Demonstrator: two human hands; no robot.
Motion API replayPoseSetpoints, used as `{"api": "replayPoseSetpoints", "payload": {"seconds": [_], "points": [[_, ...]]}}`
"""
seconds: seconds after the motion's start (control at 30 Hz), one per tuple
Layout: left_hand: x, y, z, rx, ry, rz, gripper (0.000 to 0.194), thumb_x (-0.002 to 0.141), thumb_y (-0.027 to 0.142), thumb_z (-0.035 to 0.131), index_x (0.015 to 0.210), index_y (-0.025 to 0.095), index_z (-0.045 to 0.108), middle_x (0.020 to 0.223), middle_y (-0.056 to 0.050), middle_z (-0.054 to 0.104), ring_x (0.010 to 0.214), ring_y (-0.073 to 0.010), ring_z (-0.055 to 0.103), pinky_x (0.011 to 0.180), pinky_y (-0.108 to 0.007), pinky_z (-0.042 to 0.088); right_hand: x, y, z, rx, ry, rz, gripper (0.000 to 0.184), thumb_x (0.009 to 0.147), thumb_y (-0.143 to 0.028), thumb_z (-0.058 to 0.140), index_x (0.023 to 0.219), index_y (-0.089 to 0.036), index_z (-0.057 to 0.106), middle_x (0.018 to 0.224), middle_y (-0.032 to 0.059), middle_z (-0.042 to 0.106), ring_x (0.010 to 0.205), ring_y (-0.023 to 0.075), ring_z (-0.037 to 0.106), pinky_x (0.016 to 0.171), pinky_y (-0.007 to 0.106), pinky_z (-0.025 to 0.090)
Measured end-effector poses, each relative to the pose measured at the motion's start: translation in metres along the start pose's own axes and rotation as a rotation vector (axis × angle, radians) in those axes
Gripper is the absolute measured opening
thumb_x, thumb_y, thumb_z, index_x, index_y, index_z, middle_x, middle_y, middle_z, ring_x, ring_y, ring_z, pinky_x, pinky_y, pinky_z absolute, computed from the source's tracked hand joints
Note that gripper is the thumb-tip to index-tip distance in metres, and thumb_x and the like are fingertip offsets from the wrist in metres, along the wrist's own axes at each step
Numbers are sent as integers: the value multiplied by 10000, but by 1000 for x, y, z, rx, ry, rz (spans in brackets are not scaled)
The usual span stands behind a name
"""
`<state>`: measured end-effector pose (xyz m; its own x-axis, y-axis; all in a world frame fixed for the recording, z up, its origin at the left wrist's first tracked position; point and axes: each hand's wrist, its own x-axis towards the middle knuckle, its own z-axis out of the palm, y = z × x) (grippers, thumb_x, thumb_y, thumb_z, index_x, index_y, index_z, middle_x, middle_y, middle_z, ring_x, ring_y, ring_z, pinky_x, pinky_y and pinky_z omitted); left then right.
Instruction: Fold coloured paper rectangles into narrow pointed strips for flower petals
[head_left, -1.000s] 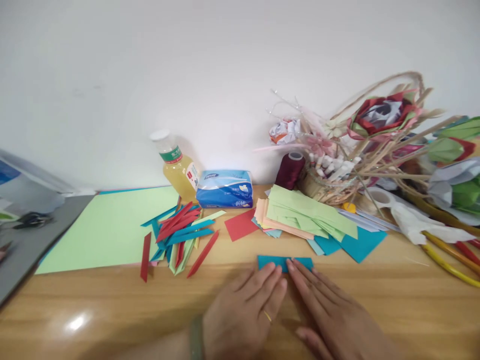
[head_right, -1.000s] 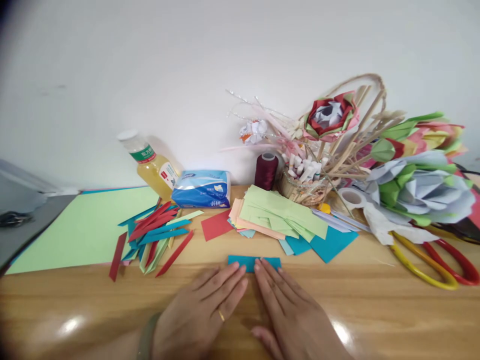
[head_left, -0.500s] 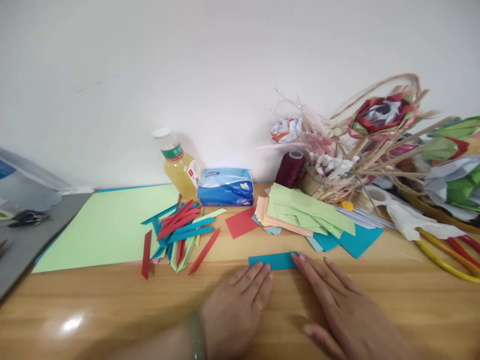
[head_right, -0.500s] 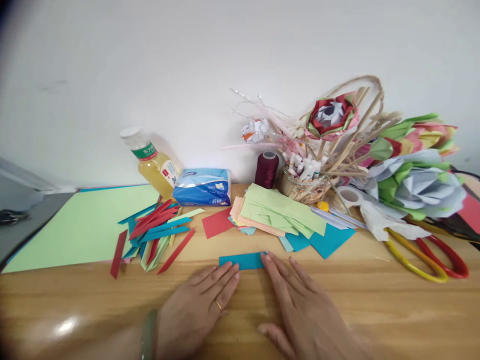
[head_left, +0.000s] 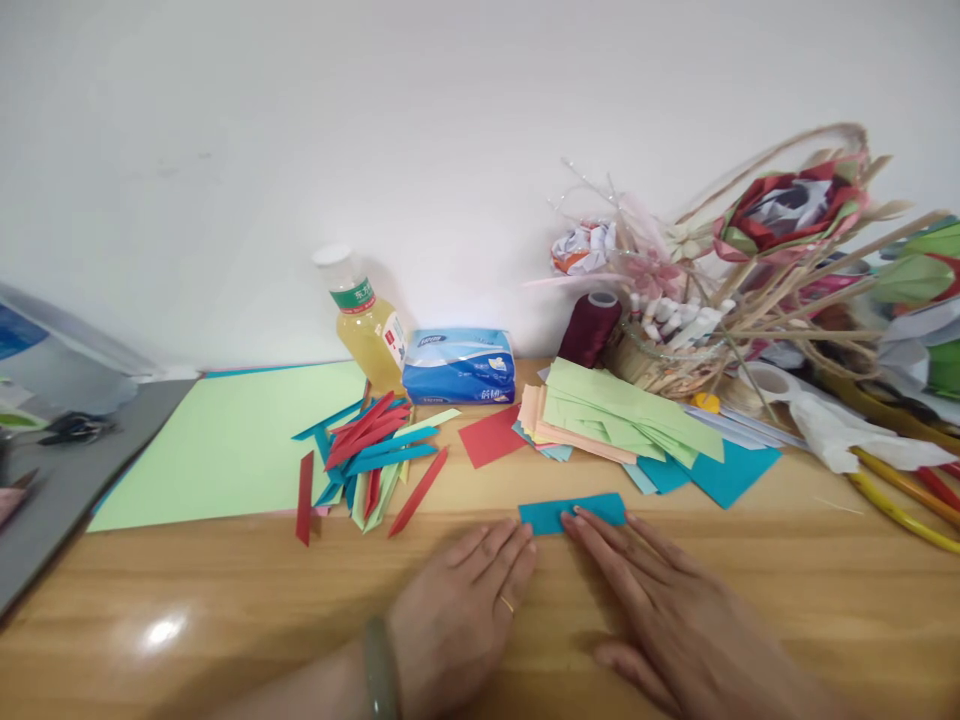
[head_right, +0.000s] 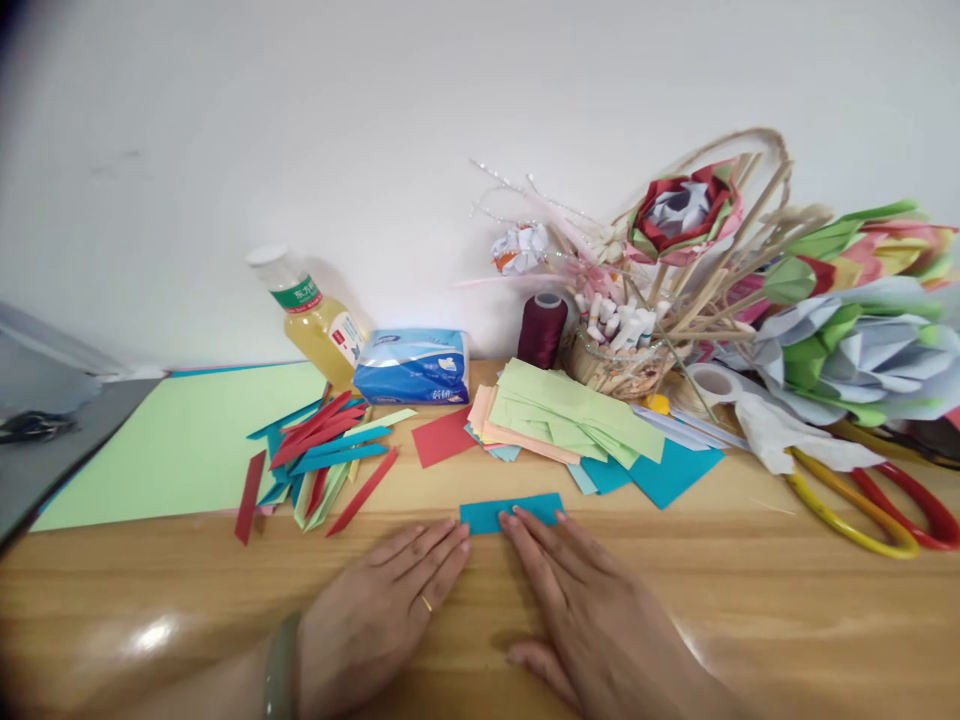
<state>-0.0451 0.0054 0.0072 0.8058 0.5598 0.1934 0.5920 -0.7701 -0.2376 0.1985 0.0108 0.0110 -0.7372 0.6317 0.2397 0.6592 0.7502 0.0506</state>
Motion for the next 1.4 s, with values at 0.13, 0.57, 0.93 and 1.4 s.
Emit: {"api": "replayPoseSetpoints", "payload": {"seconds": [0.13,0.57,0.93,1.4], "points": [[-1,0,-3,2,15,13,395,906,186,309,1214,68,526,1272,-100,537,1174,-207,489,1002,-325,307,-16,18,0,-65,15,91,786,851,-477,464,1442,-78,134,1277,162,534,1108,278,542,885,413,462],[34,6,7,-68,121,5,366,948,313,369,1138,76,574,1208,-115,585,1134,-204,526,905,-314,412,-2,-19,-11,33,-18,1,836,792,-541,527,1374,11,290,1253,211,538,1101,281,549,843,374,512],[13,-4,11,-106,41,-8,381,943,381,373,1215,157,517,1307,-71,509,1217,-184,448,957,-337,377,-40,12,-16,26,27,147,694,841,-396,496,1427,-135,229,1314,109,509,1183,266,487,919,430,471],[69,-3,-17,-416,-162,-262,273,786,333,650,1009,179,616,927,-31,595,927,-201,507,756,-311,476,-9,17,4,255,127,273,534,857,-221,445,1363,-144,292,1333,162,470,1240,242,426,949,441,458]]}}
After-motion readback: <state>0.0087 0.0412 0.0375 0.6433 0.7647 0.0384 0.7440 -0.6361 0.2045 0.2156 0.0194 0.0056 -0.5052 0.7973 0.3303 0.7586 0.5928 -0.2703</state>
